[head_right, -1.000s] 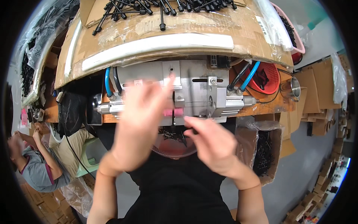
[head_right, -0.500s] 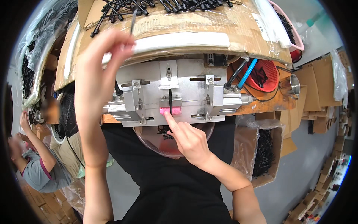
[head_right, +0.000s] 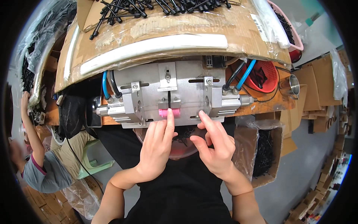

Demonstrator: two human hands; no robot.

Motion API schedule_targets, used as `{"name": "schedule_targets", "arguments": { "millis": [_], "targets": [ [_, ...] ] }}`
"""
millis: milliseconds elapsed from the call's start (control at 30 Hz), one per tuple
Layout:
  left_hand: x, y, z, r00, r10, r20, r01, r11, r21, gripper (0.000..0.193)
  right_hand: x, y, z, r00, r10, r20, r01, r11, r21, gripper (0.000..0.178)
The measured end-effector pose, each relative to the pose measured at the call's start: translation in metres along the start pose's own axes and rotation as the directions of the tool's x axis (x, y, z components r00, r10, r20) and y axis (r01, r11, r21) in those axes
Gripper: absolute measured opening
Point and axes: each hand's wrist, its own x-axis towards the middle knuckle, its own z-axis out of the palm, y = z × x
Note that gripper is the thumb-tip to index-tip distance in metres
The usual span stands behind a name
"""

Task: The person repeatedly picks up black cable ties from a cardboard box and inserts them into a pneumatic crimping machine. They operate the machine to process the ties and then remove the finished items, dropping them into a pink basin below. The task is performed continuously in a repetitive cycle.

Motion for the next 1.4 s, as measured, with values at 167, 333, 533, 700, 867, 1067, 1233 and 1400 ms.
{"name": "schedule_targets", "arguments": {
  "millis": [167, 333, 533, 700, 867, 1067, 1233, 1400],
  "targets": [
    [0.002, 0.001, -0.014, 0.998, -0.023, 0.056, 0.025, 0.999, -0.035, 0.067, 0.005, -0.001, -0.004, 0.999, -0.036, 0.031, 0.036, 0.999, 0.009, 0.052],
    [0.095, -0.024, -0.068, 0.974, 0.122, -0.192, -0.142, 0.985, -0.097, 0.042, 0.077, 0.001, -0.013, 0.932, -0.361, -0.039, 0.345, 0.913, -0.218, 0.037],
    [0.241, -0.072, -0.063, 0.889, 0.272, -0.369, -0.26, 0.962, 0.083, 0.027, 0.245, 0.015, 0.004, 0.811, -0.583, 0.042, 0.503, 0.66, -0.559, 0.02],
    [0.218, -0.105, -0.09, 0.922, 0.331, -0.2, -0.33, 0.943, 0.037, 0.025, 0.281, 0.038, -0.011, 0.75, -0.561, 0.35, 0.659, 0.592, -0.463, 0.028],
    [0.189, -0.152, -0.125, 0.88, 0.458, -0.125, -0.462, 0.887, -0.004, 0.021, 0.27, 0.028, -0.012, 0.767, -0.453, 0.454, 0.605, 0.745, -0.281, 0.029],
    [0.194, -0.14, -0.162, 0.912, 0.386, -0.142, -0.403, 0.906, -0.126, 0.01, 0.279, 0.018, -0.01, 0.761, -0.589, 0.272, 0.649, 0.674, -0.354, 0.02],
    [0.156, -0.11, -0.148, 0.894, 0.411, -0.178, -0.392, 0.911, 0.129, 0.013, 0.284, 0.021, -0.025, 0.702, -0.629, 0.334, 0.702, 0.533, -0.472, 0.016],
    [0.134, -0.105, -0.115, 0.911, 0.357, -0.204, -0.344, 0.934, 0.097, 0.025, 0.265, 0.032, -0.024, 0.722, -0.634, 0.277, 0.674, 0.551, -0.492, 0.018]
  ]
}}
